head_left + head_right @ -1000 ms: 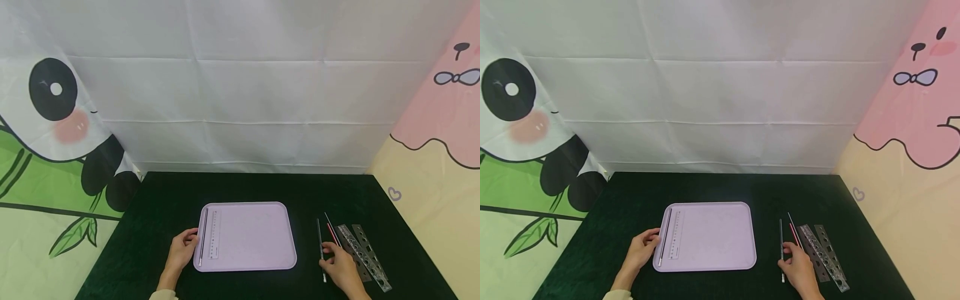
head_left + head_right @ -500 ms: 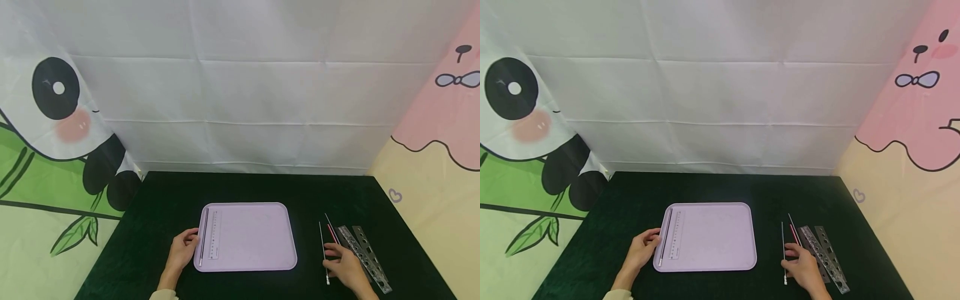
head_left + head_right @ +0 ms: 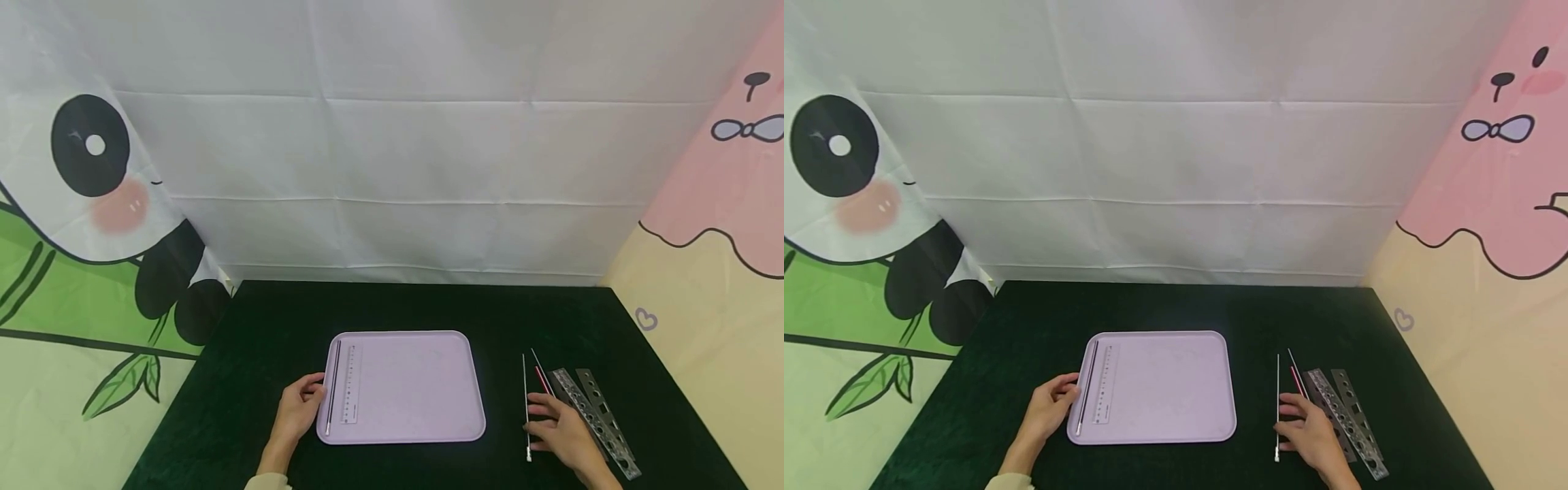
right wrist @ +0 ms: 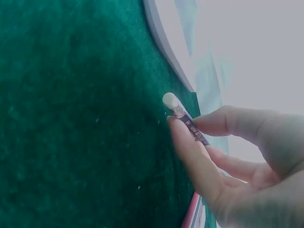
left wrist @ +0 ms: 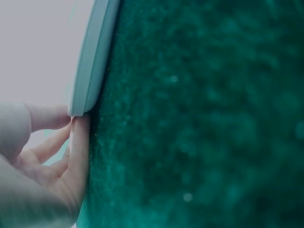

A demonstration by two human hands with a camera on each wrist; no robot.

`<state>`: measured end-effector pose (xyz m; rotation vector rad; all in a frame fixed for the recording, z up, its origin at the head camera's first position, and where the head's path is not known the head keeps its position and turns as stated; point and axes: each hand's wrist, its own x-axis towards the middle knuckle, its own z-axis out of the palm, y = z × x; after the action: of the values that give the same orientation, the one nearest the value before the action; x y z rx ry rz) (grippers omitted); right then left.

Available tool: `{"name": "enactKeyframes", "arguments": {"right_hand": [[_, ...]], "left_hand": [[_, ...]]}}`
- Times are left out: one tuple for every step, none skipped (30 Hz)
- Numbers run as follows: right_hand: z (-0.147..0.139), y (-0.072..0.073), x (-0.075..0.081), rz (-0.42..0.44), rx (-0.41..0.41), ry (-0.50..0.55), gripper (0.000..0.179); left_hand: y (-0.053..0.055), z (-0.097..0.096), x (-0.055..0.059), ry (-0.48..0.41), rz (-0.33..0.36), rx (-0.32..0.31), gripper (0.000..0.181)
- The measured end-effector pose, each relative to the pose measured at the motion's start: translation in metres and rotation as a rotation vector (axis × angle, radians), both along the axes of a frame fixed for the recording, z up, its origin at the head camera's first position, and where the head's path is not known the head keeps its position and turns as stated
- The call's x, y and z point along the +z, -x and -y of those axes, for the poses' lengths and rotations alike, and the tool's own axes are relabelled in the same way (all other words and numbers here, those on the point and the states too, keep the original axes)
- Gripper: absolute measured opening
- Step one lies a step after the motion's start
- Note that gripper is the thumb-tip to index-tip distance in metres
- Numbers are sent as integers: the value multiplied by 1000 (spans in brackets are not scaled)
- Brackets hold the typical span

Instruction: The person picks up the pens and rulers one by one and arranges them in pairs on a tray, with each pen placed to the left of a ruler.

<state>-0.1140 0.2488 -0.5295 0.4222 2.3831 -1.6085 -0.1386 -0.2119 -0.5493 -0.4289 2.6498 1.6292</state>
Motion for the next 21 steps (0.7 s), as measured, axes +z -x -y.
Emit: {"name": "enactKeyframes", "arguments": {"right_hand": [[1, 0, 0, -3, 0, 9, 59], [1, 0, 1, -8, -2, 17, 59], [2, 1, 1, -13, -4, 28, 59], [2, 1, 2, -17, -4, 36, 59], [3, 1, 2, -23, -3, 43, 59], [3, 1, 2, -29, -3, 51, 59], [3, 0, 2, -34, -1, 60, 59], [3, 0, 3, -40, 0, 73, 59], [3, 0, 3, -45, 4, 85, 59], [3, 0, 3, -50, 8, 94, 59], [3, -1, 4, -56, 14, 104, 60], [3, -1, 4, -60, 17, 115, 60], [4, -1, 5, -65, 21, 123, 60], [4, -1, 6, -68, 24, 129, 61], [4, -1, 7, -70, 26, 136, 61], [5, -1, 8, -72, 25, 141, 61], [6, -1, 9, -72, 25, 146, 60], [8, -1, 10, -72, 24, 151, 60], [9, -1, 11, -74, 26, 154, 60], [10, 0, 12, -74, 29, 158, 60], [12, 0, 13, -73, 29, 163, 60]], "left_hand": [[0, 0, 0, 0, 1, 1, 34], [0, 0, 0, 2, 0, 2, 34], [0, 0, 0, 3, 1, 2, 34], [0, 0, -1, 4, 0, 1, 34], [0, 0, -1, 4, 1, 5, 34], [-1, 0, -1, 6, 1, 7, 34], [-1, 0, -1, 7, 2, 8, 33], [-1, 0, -1, 8, 2, 9, 33], [0, 0, -1, 8, 5, 13, 33], [0, 0, -1, 7, 7, 17, 33], [-1, 0, -1, 8, 8, 20, 33], [-1, 0, -1, 9, 7, 18, 33], [-1, 0, -1, 9, 8, 18, 33], [0, 0, 0, 8, 8, 17, 33], [0, 0, 0, 7, 8, 15, 33], [0, 0, 0, 6, 6, 10, 34], [-1, 0, 0, 8, 3, 5, 34], [-1, 0, 1, 8, 0, 3, 34], [0, 0, 1, 9, 1, 1, 34], [0, 0, 0, 10, 1, 0, 34], [0, 0, 0, 10, 1, 1, 34]]}}
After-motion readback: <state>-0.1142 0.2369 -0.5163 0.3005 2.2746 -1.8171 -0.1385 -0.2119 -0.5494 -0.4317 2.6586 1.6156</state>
